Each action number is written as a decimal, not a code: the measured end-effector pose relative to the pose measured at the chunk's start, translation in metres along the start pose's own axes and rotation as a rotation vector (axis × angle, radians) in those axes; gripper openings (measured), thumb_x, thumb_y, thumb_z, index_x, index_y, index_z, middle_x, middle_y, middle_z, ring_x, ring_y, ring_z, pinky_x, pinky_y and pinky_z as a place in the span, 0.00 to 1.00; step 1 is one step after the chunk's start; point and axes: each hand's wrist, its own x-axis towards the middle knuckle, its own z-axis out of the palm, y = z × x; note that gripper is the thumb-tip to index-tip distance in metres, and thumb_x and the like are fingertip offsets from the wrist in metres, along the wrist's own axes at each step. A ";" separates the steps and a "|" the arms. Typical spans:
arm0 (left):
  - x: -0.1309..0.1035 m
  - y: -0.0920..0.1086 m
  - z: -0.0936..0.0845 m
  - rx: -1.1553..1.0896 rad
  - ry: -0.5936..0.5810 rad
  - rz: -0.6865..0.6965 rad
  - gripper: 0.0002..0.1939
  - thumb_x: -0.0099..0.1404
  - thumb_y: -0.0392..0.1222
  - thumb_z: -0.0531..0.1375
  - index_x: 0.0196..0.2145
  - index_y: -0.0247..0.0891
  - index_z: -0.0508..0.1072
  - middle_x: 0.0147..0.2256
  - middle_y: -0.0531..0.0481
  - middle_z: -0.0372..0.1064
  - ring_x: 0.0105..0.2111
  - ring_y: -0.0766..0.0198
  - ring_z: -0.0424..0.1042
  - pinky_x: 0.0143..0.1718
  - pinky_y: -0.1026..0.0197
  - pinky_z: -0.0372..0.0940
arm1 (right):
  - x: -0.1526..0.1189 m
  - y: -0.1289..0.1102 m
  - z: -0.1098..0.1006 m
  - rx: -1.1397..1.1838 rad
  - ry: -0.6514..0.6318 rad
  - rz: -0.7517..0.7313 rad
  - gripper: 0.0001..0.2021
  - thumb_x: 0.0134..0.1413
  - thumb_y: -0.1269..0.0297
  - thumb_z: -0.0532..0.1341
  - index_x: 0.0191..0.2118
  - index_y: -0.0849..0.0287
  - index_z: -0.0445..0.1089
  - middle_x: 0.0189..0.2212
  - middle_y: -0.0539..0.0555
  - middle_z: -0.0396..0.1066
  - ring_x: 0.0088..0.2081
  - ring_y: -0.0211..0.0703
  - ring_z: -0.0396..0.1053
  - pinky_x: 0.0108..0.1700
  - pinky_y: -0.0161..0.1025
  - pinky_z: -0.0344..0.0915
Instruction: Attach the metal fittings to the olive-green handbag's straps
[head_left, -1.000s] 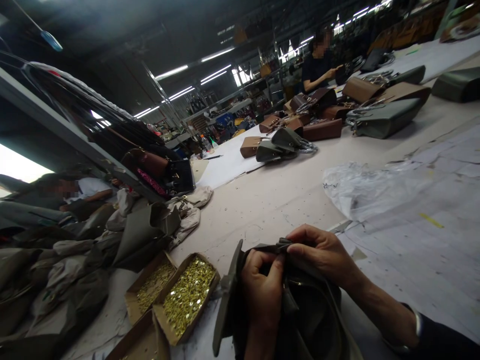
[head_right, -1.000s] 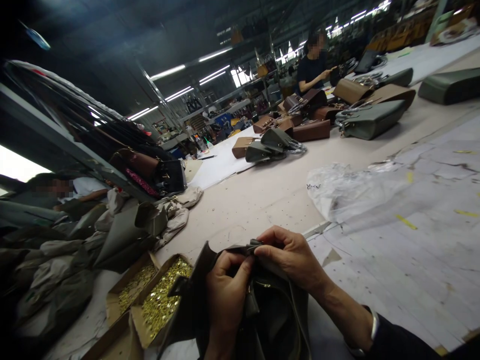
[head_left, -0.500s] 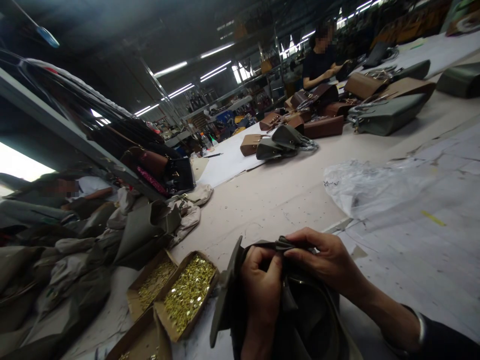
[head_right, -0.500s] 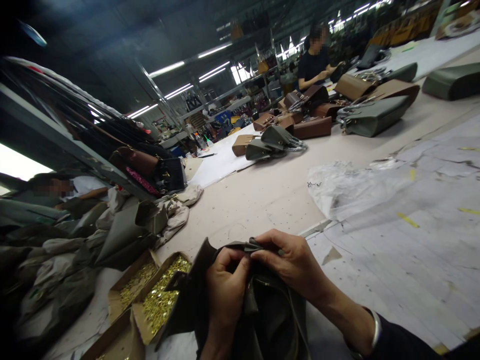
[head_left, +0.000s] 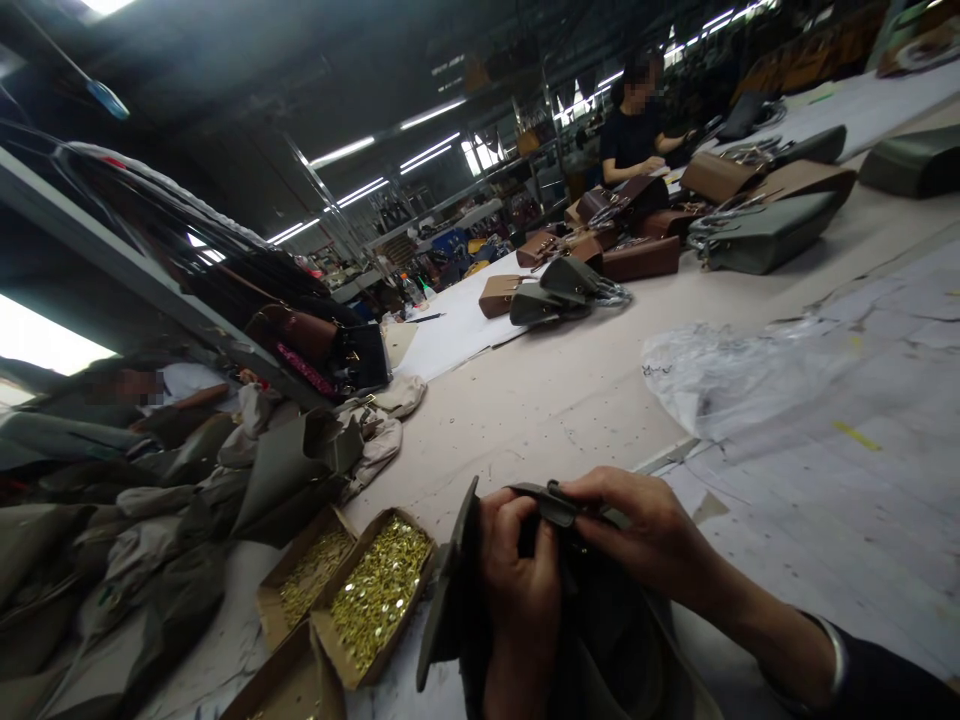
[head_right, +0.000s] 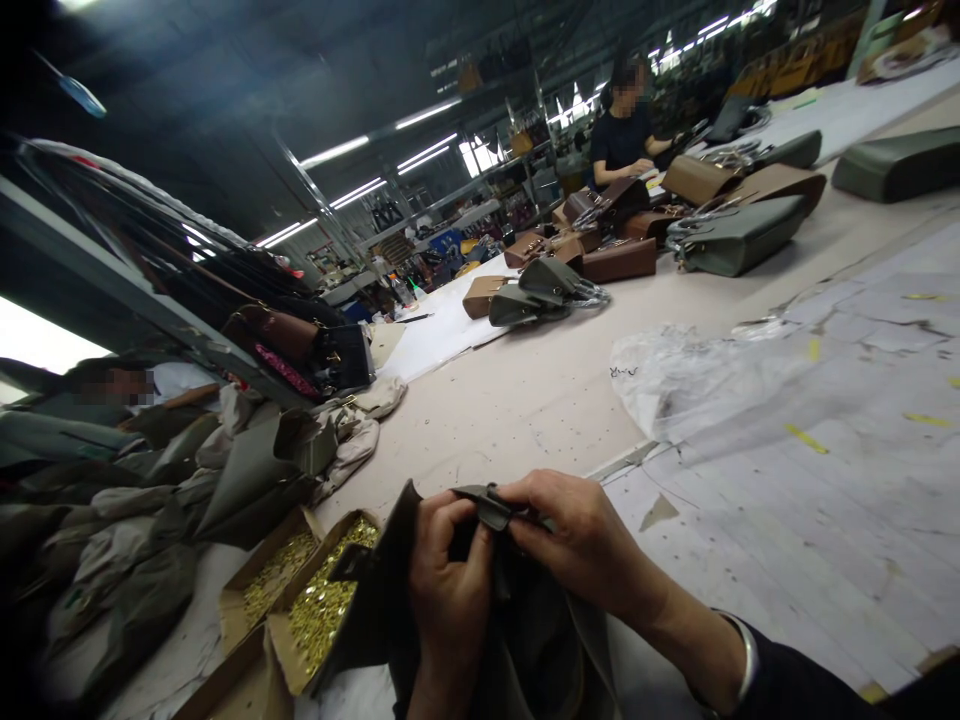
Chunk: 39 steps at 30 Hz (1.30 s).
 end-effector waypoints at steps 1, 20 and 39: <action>-0.001 -0.001 -0.001 0.045 0.029 0.051 0.06 0.64 0.34 0.65 0.39 0.42 0.75 0.41 0.49 0.71 0.44 0.58 0.72 0.48 0.58 0.68 | 0.000 0.001 -0.001 0.009 -0.006 0.002 0.13 0.64 0.73 0.62 0.50 0.51 0.73 0.42 0.51 0.79 0.42 0.45 0.77 0.44 0.39 0.71; 0.035 0.005 -0.024 -0.029 -0.461 0.221 0.21 0.66 0.26 0.59 0.54 0.43 0.74 0.45 0.46 0.76 0.47 0.57 0.74 0.49 0.56 0.70 | 0.004 0.004 -0.007 0.061 -0.045 -0.015 0.18 0.58 0.76 0.61 0.51 0.51 0.74 0.40 0.50 0.79 0.38 0.43 0.76 0.43 0.37 0.70; 0.000 0.002 -0.005 0.067 -0.114 0.276 0.15 0.66 0.30 0.61 0.48 0.44 0.72 0.40 0.51 0.76 0.40 0.61 0.76 0.43 0.61 0.72 | -0.003 -0.014 0.002 -0.233 -0.020 -0.047 0.15 0.61 0.77 0.57 0.50 0.53 0.65 0.41 0.54 0.71 0.43 0.51 0.70 0.44 0.45 0.67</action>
